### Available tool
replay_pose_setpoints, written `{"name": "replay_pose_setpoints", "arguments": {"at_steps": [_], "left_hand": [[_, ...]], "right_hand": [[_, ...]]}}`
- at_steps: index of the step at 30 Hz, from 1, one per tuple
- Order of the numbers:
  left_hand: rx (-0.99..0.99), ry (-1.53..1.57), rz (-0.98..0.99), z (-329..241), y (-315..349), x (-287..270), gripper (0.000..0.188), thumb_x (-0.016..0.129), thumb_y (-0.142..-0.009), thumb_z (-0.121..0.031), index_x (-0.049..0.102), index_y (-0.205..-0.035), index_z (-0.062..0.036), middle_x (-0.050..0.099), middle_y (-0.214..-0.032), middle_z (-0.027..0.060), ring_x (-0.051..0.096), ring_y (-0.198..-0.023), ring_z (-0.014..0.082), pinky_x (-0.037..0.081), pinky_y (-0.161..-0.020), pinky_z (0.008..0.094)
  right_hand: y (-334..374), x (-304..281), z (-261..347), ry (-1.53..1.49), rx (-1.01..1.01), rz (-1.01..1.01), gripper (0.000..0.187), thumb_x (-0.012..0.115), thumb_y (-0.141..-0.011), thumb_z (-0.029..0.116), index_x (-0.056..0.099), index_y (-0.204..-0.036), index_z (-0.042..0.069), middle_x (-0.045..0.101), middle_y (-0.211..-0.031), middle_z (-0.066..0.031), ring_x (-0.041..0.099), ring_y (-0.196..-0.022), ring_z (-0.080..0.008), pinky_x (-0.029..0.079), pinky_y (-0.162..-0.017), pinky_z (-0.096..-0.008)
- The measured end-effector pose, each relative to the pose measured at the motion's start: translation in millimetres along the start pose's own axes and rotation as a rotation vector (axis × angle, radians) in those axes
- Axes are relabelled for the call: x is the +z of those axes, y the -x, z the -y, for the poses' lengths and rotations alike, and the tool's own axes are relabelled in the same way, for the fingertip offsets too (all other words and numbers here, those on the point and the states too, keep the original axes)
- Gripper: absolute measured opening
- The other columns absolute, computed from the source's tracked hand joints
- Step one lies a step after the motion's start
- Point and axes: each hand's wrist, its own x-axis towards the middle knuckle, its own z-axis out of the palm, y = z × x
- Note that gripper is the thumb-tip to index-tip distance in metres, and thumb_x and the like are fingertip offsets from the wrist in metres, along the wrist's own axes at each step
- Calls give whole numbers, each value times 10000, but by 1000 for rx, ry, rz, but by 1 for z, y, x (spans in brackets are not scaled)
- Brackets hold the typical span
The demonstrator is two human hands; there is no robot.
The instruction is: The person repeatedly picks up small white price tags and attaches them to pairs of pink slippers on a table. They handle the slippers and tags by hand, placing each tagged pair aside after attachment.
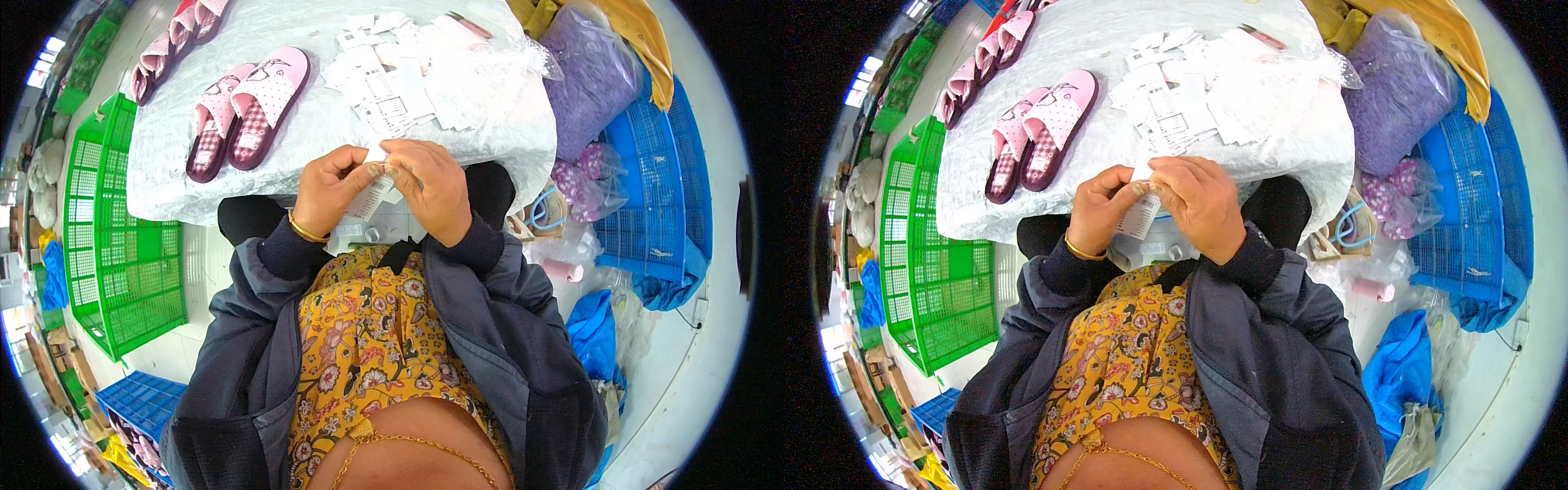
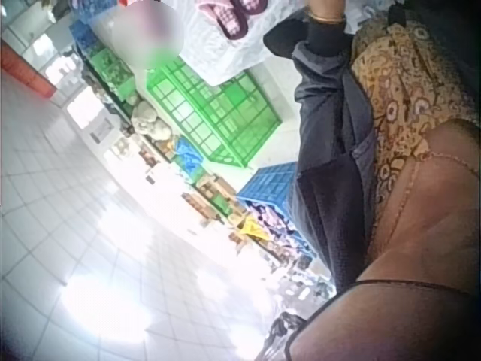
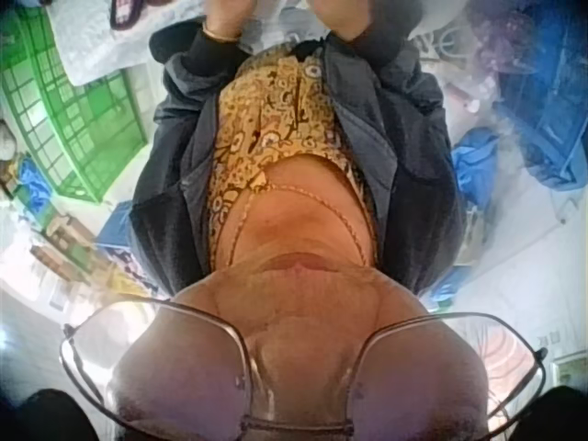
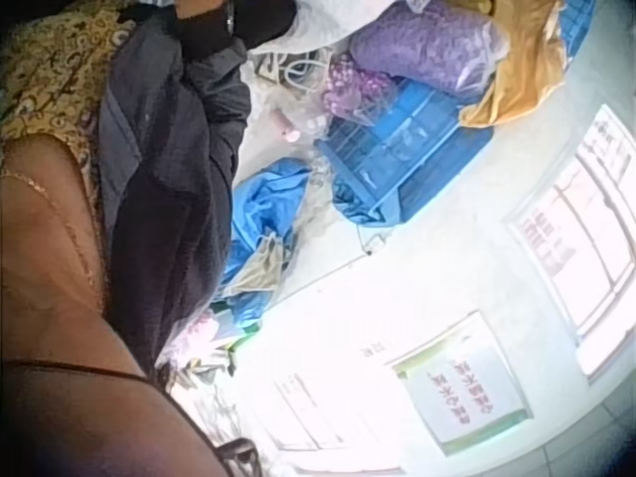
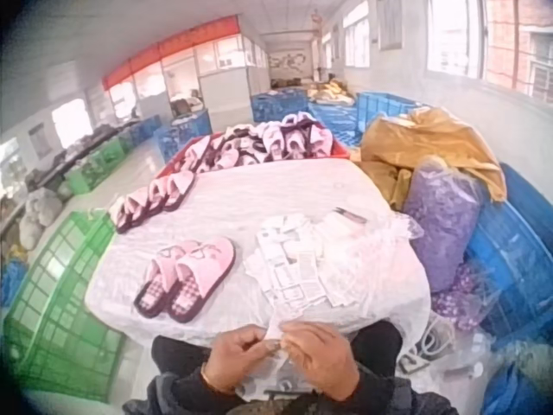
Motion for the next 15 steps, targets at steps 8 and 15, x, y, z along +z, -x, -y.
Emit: {"name": "replay_pose_setpoints", "arguments": {"at_steps": [8,15], "left_hand": [[52,104,-125,7,-5,10,90,661,-916,-47,641,-1000,-23,604,-862,-31,522,-793,42,432,-695,192],[-188,294,35,7,-18,3,84,656,-928,-85,631,-972,-19,642,-879,-5,558,-768,39,471,-660,193]], "right_hand": [[9,2,8,-93,259,-88,105,651,-909,70,621,-998,23,663,-848,-142,652,-714,-279,509,-635,-344],[10,7,3,-191,444,-66,95,655,-913,72,630,-992,26,641,-788,-118,615,-636,-171,486,-604,-295]]}}
